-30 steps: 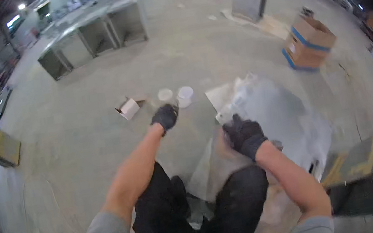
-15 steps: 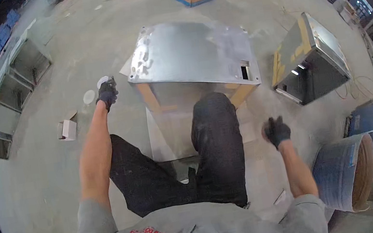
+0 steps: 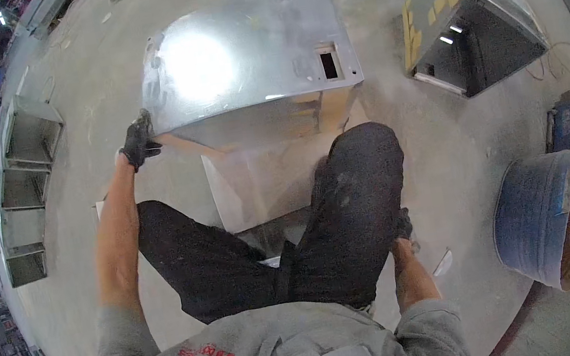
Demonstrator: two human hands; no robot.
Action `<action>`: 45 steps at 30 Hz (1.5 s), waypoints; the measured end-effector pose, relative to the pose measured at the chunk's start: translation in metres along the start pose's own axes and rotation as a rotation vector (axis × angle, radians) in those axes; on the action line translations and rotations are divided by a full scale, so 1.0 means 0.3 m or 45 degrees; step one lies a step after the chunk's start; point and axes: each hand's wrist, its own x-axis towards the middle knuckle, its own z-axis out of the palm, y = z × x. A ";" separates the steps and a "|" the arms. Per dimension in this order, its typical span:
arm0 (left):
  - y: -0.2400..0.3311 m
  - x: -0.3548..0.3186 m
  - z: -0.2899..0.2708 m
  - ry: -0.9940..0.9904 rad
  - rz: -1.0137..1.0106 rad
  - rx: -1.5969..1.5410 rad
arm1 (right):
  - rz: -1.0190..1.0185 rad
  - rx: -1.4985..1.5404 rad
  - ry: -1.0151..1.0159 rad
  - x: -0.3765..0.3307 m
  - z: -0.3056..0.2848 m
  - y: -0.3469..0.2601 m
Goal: The recorder uses an orbital sander to smooth the surface of metal plates on a workbench.
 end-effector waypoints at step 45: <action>-0.229 0.276 -0.160 0.596 1.355 1.464 | -1.633 -0.896 0.553 -0.222 0.130 -1.579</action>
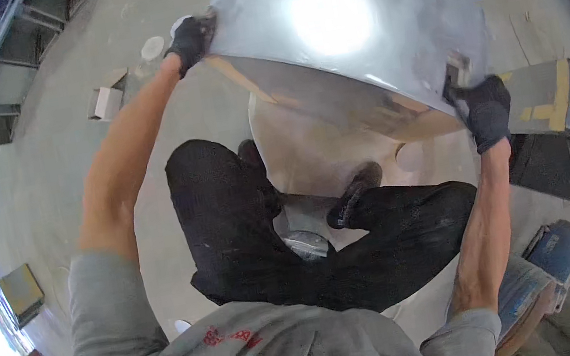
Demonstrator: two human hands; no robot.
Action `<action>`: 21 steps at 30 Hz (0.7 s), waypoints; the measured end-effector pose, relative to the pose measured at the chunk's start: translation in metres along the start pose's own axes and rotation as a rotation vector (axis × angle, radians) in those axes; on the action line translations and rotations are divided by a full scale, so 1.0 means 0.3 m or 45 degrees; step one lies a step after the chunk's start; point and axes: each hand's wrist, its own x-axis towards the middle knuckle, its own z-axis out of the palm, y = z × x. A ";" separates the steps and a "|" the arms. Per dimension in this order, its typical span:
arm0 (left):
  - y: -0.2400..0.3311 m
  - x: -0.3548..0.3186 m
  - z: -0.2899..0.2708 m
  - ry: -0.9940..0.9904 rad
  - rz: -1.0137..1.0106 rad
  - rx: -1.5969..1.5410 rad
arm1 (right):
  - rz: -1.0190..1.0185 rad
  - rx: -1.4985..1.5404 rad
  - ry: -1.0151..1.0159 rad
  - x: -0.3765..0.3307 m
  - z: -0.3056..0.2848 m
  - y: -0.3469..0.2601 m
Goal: The recorder uses an orbital sander to smooth the surface of metal plates on a workbench.
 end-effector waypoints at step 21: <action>0.302 0.466 -0.826 0.328 -0.102 -0.933 | -0.657 0.646 0.631 0.062 -0.143 -0.687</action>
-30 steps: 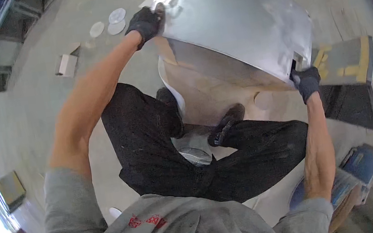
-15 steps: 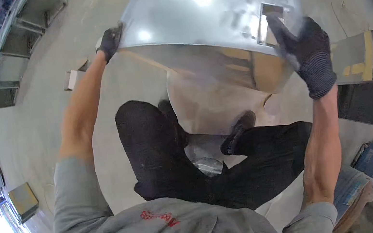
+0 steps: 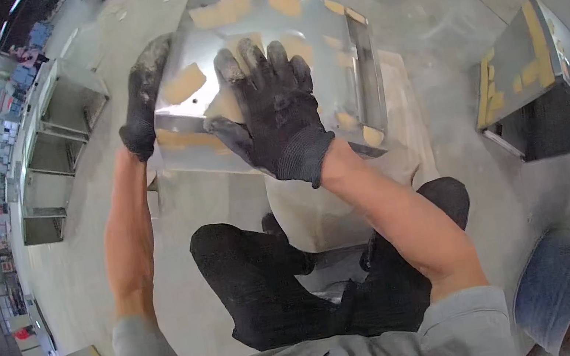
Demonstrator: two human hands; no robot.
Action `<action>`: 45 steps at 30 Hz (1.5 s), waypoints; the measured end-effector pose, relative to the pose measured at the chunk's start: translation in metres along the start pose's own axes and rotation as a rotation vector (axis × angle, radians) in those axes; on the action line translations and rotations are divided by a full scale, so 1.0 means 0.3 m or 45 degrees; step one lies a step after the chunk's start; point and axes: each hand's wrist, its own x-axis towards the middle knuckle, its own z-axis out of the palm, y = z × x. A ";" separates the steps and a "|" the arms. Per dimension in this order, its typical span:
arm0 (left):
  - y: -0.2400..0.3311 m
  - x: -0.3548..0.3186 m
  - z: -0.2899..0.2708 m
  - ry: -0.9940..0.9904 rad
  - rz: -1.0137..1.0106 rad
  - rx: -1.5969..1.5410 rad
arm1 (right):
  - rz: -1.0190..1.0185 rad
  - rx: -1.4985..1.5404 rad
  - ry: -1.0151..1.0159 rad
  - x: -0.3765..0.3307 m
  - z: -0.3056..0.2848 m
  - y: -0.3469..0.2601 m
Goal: The recorder uses an orbital sander to smooth the surface of metal plates on a workbench.
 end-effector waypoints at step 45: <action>0.162 0.029 0.040 -0.498 -0.656 -0.799 | -0.114 0.258 -0.157 -0.273 -0.559 0.904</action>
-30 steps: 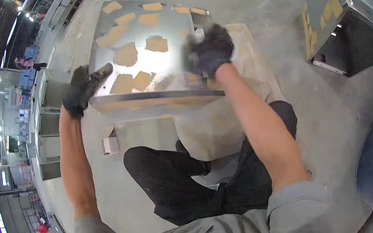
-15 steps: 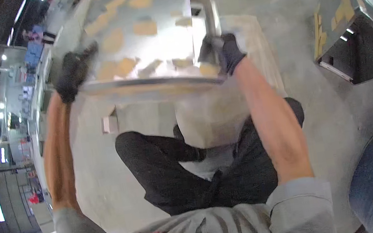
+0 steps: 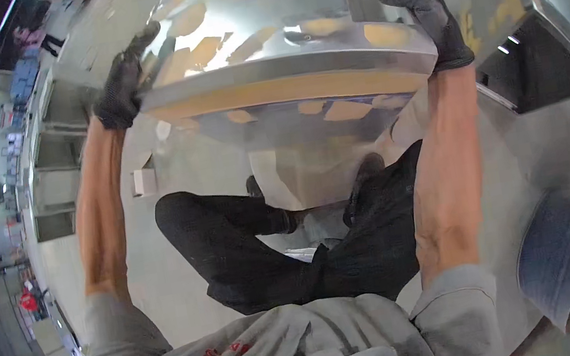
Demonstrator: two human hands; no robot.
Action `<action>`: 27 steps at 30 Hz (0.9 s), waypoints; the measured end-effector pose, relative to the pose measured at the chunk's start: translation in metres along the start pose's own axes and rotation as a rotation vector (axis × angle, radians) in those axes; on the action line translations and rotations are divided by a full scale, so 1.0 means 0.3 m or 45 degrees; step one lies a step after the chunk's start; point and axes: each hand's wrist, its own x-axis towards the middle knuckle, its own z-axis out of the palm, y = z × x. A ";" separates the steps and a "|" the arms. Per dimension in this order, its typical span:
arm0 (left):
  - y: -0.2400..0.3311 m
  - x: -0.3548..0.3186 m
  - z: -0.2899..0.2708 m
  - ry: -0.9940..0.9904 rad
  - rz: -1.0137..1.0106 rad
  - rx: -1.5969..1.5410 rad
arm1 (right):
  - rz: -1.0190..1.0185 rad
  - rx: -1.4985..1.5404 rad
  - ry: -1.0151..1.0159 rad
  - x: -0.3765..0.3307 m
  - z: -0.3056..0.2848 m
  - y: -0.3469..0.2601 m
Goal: The recorder uses an orbital sander to smooth the surface of metal plates on a workbench.
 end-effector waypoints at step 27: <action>-0.416 0.164 -0.068 -0.317 0.836 0.953 | 1.592 0.289 -0.401 -1.368 0.006 -0.071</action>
